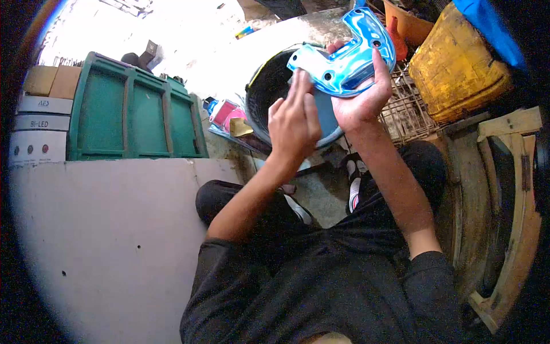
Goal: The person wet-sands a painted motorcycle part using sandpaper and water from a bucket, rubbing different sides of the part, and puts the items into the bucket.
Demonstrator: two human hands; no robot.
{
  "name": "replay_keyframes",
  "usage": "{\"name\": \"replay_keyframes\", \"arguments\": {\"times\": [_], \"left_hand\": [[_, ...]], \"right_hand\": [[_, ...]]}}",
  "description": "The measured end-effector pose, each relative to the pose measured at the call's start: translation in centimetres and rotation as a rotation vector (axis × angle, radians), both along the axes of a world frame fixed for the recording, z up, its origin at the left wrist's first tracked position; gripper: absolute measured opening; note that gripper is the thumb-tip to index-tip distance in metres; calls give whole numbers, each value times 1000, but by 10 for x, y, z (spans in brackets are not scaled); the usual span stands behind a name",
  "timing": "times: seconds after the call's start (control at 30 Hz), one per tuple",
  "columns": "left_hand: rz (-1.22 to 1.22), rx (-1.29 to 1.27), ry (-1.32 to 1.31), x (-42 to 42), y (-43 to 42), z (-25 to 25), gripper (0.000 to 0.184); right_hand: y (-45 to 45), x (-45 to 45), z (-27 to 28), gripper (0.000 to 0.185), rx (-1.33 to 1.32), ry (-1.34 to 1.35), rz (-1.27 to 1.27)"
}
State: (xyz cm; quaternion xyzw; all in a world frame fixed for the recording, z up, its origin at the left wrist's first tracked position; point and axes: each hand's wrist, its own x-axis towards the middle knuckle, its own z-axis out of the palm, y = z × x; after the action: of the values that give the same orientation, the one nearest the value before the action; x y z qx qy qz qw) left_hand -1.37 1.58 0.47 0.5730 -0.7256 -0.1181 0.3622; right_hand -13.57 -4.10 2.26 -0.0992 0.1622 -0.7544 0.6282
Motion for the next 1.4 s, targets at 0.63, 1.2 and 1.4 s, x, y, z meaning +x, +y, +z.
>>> {"name": "replay_keyframes", "arguments": {"times": [0.63, 1.2, 1.4], "left_hand": [[-50, -47, 119, -2, 4, -2, 45], [116, -247, -118, 28, -24, -9, 47], [61, -330, -129, 52, -36, 6, 45]], "right_hand": [[0, -1, 5, 36, 51, -70, -27], [0, 7, 5, 51, 95, -88, 463], [-16, -15, 22, 75, 147, -154, 436]]}}
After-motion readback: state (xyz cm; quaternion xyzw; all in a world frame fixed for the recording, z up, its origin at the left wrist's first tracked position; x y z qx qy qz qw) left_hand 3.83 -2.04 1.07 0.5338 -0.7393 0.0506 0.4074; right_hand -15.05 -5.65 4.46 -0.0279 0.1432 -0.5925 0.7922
